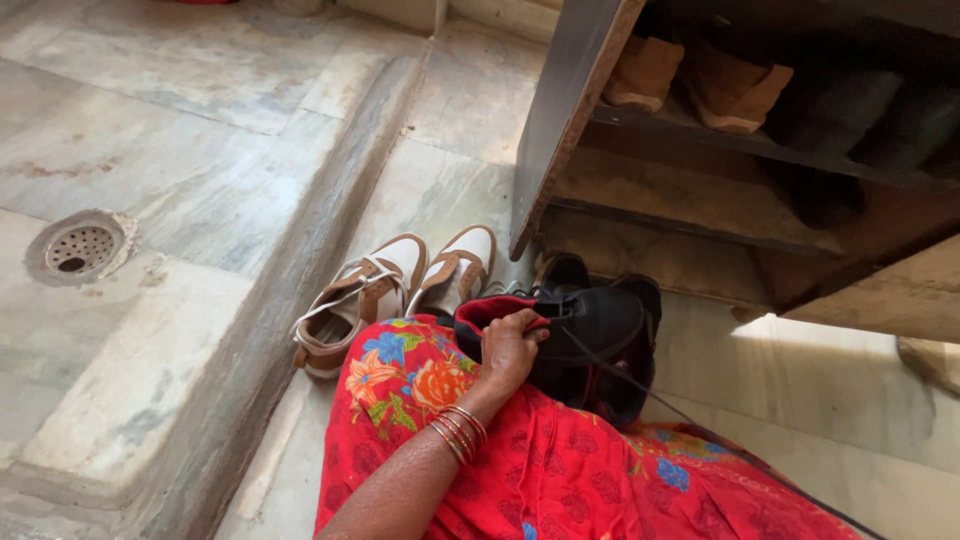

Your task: The person sits on the floor and threads a black shoelace through the eyelets of a black sneaker. They pull the lace tight, adjust the tongue, and tie the laces. The person then places the shoe into a wooden shoe cabinet and retrieves another shoe to continue lacing.

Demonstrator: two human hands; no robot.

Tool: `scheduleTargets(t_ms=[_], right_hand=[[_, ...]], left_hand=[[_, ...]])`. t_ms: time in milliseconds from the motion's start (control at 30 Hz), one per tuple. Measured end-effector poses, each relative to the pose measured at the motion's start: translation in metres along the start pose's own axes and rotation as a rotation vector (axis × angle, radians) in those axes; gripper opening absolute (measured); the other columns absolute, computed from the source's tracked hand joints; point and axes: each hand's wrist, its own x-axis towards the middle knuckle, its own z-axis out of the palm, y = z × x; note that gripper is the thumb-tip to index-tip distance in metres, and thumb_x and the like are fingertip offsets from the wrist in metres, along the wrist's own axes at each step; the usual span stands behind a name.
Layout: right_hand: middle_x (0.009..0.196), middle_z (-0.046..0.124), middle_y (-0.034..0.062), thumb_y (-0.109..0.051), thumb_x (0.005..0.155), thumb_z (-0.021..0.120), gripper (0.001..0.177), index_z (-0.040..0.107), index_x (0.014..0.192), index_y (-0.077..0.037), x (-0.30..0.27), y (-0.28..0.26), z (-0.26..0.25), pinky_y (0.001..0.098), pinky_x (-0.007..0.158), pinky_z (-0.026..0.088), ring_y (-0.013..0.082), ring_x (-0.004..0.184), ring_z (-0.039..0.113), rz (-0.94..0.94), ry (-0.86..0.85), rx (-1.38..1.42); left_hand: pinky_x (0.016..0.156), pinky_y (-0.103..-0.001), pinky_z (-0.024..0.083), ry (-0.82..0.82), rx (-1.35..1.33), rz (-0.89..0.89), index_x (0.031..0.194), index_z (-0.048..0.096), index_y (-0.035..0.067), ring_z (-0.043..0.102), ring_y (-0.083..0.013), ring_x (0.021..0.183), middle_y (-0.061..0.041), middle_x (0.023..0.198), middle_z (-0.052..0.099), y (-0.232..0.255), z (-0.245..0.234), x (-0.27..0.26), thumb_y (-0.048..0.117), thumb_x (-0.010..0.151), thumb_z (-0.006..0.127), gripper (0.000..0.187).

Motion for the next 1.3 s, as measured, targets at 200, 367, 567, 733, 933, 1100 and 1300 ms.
scheduleTargets(t_ms=[200, 367, 567, 733, 933, 1100, 1300], right_hand=[[0.104, 0.074, 0.0214, -0.001, 0.099, 0.058, 0.033, 0.068, 0.130, 0.003, -0.004, -0.028, 0.037, 0.0362, 0.081, 0.058, 0.0244, 0.087, 0.072, -0.099, -0.469, -0.012], [0.120, 0.072, 0.0110, -0.003, 0.094, 0.063, 0.017, 0.077, 0.100, 0.005, -0.034, -0.043, 0.189, 0.0311, 0.072, 0.065, 0.0186, 0.085, 0.076, -0.180, -0.862, -0.109], [0.084, 0.076, 0.0084, -0.010, 0.096, 0.068, 0.015, 0.076, 0.097, 0.002, -0.071, -0.047, 0.278, 0.0257, 0.055, 0.052, 0.0126, 0.062, 0.069, -0.041, -0.934, -0.097], [0.081, 0.075, 0.0062, -0.010, 0.097, 0.068, 0.014, 0.077, 0.101, 0.001, -0.071, -0.029, 0.295, 0.0237, 0.053, 0.049, 0.0096, 0.058, 0.061, -0.092, -0.899, -0.043], [0.089, 0.075, 0.0042, -0.006, 0.096, 0.063, 0.018, 0.074, 0.109, -0.002, -0.066, -0.018, 0.286, 0.0227, 0.065, 0.055, 0.0092, 0.072, 0.071, -0.102, -0.885, -0.042], [0.090, 0.071, 0.0045, -0.002, 0.093, 0.065, 0.011, 0.074, 0.100, 0.000, -0.080, -0.019, 0.285, 0.0248, 0.067, 0.056, 0.0122, 0.076, 0.073, -0.341, -0.842, -0.053], [0.089, 0.070, 0.0083, -0.006, 0.094, 0.069, 0.014, 0.075, 0.106, -0.005, -0.072, -0.022, 0.271, 0.0292, 0.068, 0.054, 0.0162, 0.076, 0.072, -0.395, -0.609, -0.268]], left_hand=[[0.074, -0.047, 0.056, -0.024, -0.029, 0.072, 0.098, 0.077, 0.011, 0.072, -0.0377, 0.087, -0.019, 0.088, 0.073, -0.002, 0.005, -0.003, 0.017, 0.083, 0.077, 0.016], [0.077, -0.045, 0.058, -0.109, -0.067, 0.116, 0.104, 0.075, 0.009, 0.074, -0.0370, 0.090, -0.020, 0.092, 0.072, -0.005, 0.007, -0.005, 0.005, 0.082, 0.070, 0.023], [0.078, -0.047, 0.056, -0.178, -0.026, 0.064, 0.107, 0.076, 0.011, 0.072, -0.0387, 0.090, -0.020, 0.094, 0.074, -0.002, 0.000, -0.009, 0.010, 0.083, 0.072, 0.024], [0.079, -0.051, 0.054, -0.251, 0.086, 0.005, 0.113, 0.074, 0.013, 0.070, -0.0402, 0.093, -0.020, 0.097, 0.073, 0.002, -0.004, -0.013, 0.014, 0.083, 0.073, 0.029], [0.084, -0.047, 0.056, -0.242, -0.050, 0.029, 0.109, 0.075, 0.008, 0.072, -0.0390, 0.095, -0.021, 0.098, 0.075, -0.003, -0.002, -0.010, 0.012, 0.084, 0.073, 0.025], [0.084, -0.049, 0.054, -0.263, -0.024, 0.012, 0.110, 0.074, 0.006, 0.070, -0.0415, 0.095, -0.023, 0.097, 0.073, -0.003, -0.002, -0.008, 0.013, 0.083, 0.075, 0.028], [0.082, -0.049, 0.054, -0.303, 0.019, 0.049, 0.110, 0.074, 0.007, 0.071, -0.0408, 0.093, -0.021, 0.095, 0.073, 0.003, -0.006, -0.014, 0.017, 0.086, 0.074, 0.026]])
